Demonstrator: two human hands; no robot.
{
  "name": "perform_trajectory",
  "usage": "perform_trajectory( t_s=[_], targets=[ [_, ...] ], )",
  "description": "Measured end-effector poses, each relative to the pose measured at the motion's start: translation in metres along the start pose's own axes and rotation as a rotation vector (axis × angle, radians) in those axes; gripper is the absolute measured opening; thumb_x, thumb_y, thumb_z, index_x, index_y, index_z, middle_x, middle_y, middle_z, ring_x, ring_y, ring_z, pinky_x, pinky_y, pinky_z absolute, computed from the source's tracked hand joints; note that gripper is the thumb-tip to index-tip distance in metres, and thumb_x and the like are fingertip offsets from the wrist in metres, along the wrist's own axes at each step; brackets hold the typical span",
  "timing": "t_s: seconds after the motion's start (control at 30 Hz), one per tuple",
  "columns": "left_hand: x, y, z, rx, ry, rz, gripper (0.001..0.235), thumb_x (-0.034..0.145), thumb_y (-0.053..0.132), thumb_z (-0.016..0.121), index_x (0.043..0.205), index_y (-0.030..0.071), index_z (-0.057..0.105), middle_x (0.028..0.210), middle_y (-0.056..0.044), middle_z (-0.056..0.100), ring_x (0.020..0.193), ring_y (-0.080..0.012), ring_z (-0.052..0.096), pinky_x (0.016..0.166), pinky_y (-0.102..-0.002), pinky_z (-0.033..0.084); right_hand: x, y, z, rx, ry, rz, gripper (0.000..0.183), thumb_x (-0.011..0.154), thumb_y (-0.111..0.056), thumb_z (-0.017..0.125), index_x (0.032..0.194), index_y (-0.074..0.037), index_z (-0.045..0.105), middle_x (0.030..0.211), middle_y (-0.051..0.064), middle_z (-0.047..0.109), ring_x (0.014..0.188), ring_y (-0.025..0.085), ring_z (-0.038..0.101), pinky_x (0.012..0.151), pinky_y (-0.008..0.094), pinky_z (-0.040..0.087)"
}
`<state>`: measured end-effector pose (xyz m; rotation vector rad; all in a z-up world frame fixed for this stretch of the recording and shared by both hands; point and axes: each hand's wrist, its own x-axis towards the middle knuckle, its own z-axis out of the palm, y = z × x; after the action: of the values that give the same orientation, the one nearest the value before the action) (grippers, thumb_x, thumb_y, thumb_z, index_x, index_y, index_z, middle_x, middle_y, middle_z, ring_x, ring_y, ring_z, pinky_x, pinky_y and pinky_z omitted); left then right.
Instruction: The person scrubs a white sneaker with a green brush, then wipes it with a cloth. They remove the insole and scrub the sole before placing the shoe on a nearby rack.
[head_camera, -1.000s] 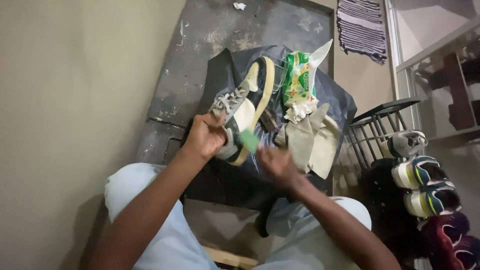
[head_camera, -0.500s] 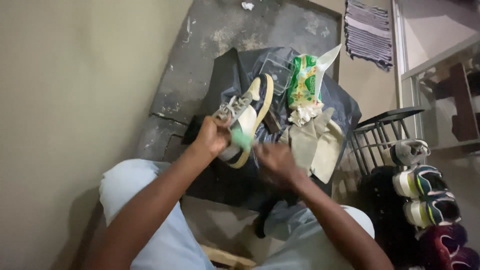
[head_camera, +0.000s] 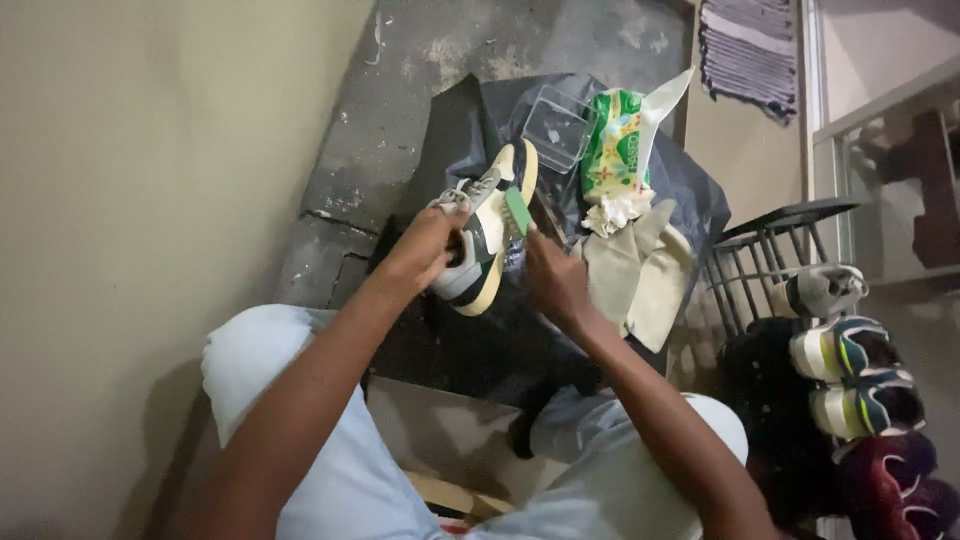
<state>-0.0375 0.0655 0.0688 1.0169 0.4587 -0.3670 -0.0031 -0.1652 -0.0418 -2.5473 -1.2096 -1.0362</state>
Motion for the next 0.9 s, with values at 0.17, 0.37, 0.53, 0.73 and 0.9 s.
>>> perform_trajectory(
  t_s=[0.17, 0.37, 0.53, 0.73, 0.9],
  targets=[
    [0.005, -0.004, -0.019, 0.631, 0.103, 0.117, 0.075, 0.099, 0.055, 0.052, 0.148, -0.001, 0.048, 0.153, -0.024, 0.046, 0.146, -0.039, 0.037, 0.119, -0.057, 0.031, -0.021, -0.036, -0.018, 0.063, -0.035, -0.105, 0.024, 0.094, -0.015, 0.063, 0.116, -0.009, 0.068, 0.081, 0.007, 0.064, 0.056, 0.024, 0.062, 0.048, 0.036, 0.047],
    [0.03, -0.041, -0.037, 0.802, 0.15, 0.271, 0.057, 0.102, 0.05, 0.047, 0.11, -0.001, 0.071, 0.115, -0.025, 0.071, 0.119, -0.0448, 0.062, 0.098, -0.056, 0.048, 0.0, -0.001, 0.005, -0.109, 0.01, -0.012, 0.023, 0.097, -0.011, 0.059, 0.118, -0.01, 0.069, 0.073, 0.004, 0.056, 0.051, 0.023, 0.057, 0.045, 0.036, 0.043],
    [0.006, -0.024, -0.026, 0.736, 0.19, 0.353, 0.058, 0.104, 0.042, 0.047, 0.101, -0.011, 0.07, 0.106, -0.035, 0.069, 0.111, -0.0558, 0.06, 0.095, -0.066, 0.045, -0.015, -0.043, -0.019, 0.136, -0.112, -0.087, 0.023, 0.092, -0.023, 0.062, 0.114, -0.017, 0.069, 0.076, 0.0, 0.058, 0.054, 0.02, 0.061, 0.046, 0.037, 0.045],
    [0.02, -0.042, -0.028, 0.713, 0.235, 0.444, 0.056, 0.106, 0.04, 0.042, 0.104, -0.009, 0.07, 0.11, -0.036, 0.069, 0.114, -0.0563, 0.06, 0.096, -0.066, 0.045, 0.015, 0.002, -0.003, -0.097, -0.008, 0.037, 0.018, 0.1, -0.01, 0.062, 0.117, -0.007, 0.068, 0.071, 0.007, 0.058, 0.047, 0.024, 0.054, 0.046, 0.037, 0.041],
    [0.024, -0.039, -0.033, 0.593, 0.269, 0.422, 0.058, 0.103, 0.04, 0.045, 0.086, -0.01, 0.069, 0.091, -0.031, 0.071, 0.096, -0.0462, 0.068, 0.083, -0.056, 0.048, -0.026, -0.039, -0.024, 0.137, -0.088, -0.066, 0.031, 0.098, -0.021, 0.054, 0.124, -0.014, 0.067, 0.072, 0.002, 0.057, 0.045, 0.021, 0.053, 0.042, 0.031, 0.042]
  ],
)
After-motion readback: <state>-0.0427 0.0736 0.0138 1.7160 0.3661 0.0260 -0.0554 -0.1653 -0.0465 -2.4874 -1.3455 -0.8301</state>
